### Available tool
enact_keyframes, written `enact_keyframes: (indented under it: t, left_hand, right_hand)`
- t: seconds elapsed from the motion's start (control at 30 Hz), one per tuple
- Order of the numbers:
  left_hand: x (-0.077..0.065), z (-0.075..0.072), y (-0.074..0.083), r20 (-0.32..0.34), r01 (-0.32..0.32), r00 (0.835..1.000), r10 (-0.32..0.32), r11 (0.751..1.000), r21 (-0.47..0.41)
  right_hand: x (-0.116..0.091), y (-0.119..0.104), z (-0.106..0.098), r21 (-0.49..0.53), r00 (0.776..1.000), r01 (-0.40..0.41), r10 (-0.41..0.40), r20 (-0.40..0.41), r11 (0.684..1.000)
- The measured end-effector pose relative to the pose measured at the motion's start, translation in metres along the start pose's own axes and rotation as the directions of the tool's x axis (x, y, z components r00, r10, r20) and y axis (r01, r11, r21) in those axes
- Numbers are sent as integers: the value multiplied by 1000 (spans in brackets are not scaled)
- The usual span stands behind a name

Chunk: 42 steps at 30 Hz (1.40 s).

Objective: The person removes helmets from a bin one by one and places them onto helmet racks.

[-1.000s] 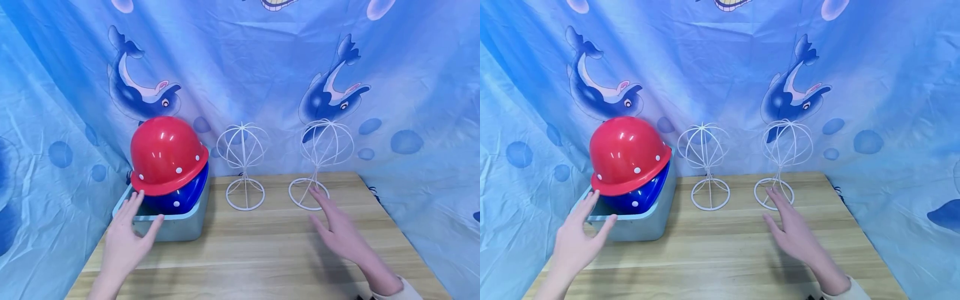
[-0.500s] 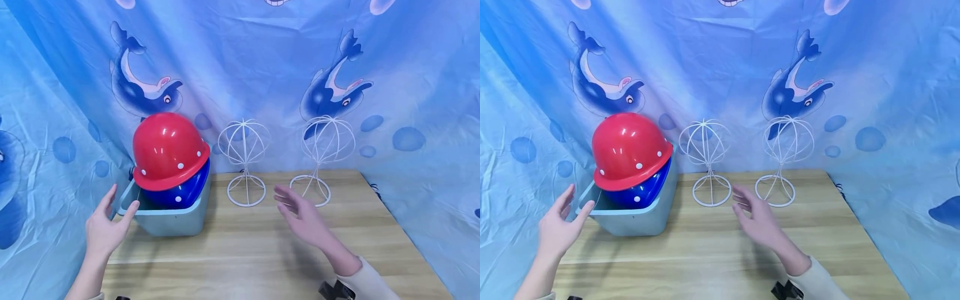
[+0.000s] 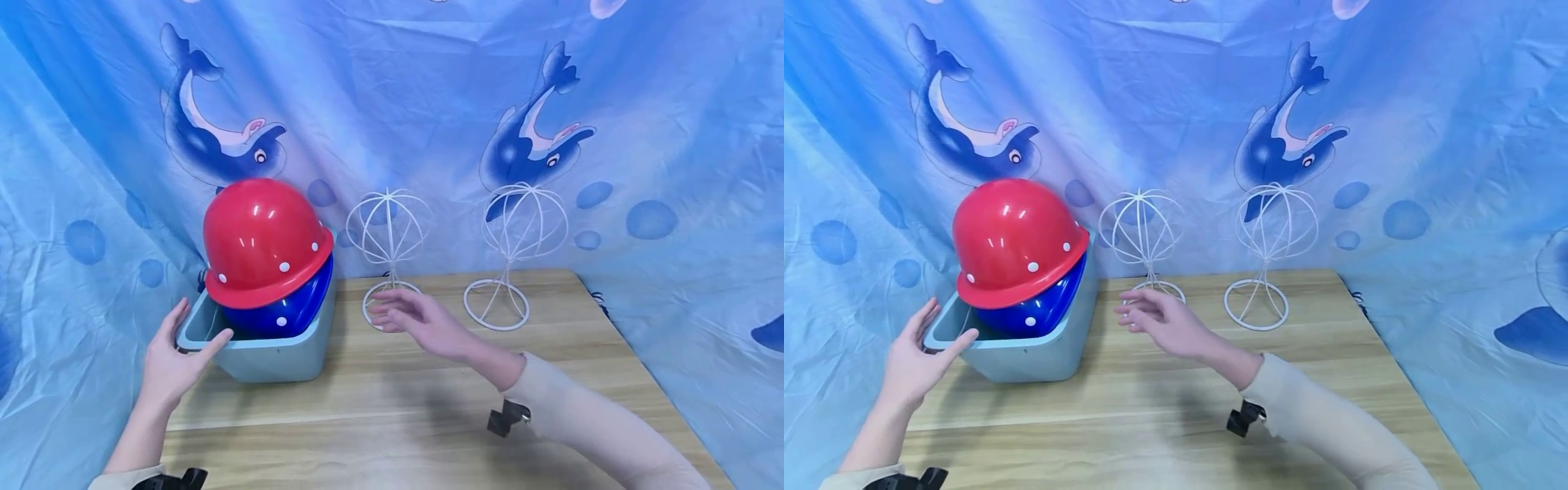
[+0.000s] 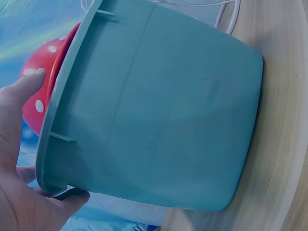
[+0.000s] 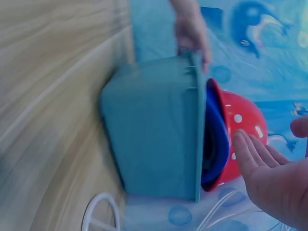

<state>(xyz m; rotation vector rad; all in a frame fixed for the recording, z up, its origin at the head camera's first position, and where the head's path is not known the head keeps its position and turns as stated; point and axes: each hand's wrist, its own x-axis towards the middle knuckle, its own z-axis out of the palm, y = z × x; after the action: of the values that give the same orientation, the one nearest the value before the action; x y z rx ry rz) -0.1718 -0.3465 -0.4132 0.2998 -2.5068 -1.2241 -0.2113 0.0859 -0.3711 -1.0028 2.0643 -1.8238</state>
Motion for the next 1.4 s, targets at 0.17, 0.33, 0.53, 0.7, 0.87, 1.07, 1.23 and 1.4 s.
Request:
enact_keyframes:
  t: [0.17, 0.33, 0.53, 0.7, 0.87, 1.07, 1.23, 1.4]
  left_hand:
    - [4, 0, -6, 17, 60, 998, -60, 998, 18]
    - [8, -2, -11, 31, 106, 994, -107, 993, 43]
    - [7, -2, -13, 27, 119, 992, -120, 993, 29]
    - [6, -1, -14, 17, 127, 992, -127, 992, 14]
    - [7, 2, -16, 13, 145, 989, -145, 989, 11]
    - [9, 4, -17, 4, 147, 989, -147, 989, -1]
    - [9, 7, -16, 10, 141, 990, -141, 990, -3]
    - [9, 9, -15, 7, 136, 991, -136, 991, -21]
  right_hand:
    - [23, -10, 11, 215, 997, -70, 72, -3, 974]
    - [44, -17, 31, 398, 994, -108, 109, 18, 911]
    - [65, -18, 59, 553, 980, -168, 200, 3, 816]
    - [76, -17, 85, 583, 951, -237, 308, -23, 777]
    - [85, -20, 108, 624, 935, -288, 355, 17, 726]
    - [95, -25, 135, 666, 902, -344, 430, 39, 661]
    - [102, -20, 149, 735, 881, -319, 472, -2, 598]
    - [112, -15, 158, 817, 861, -275, 509, -26, 507]
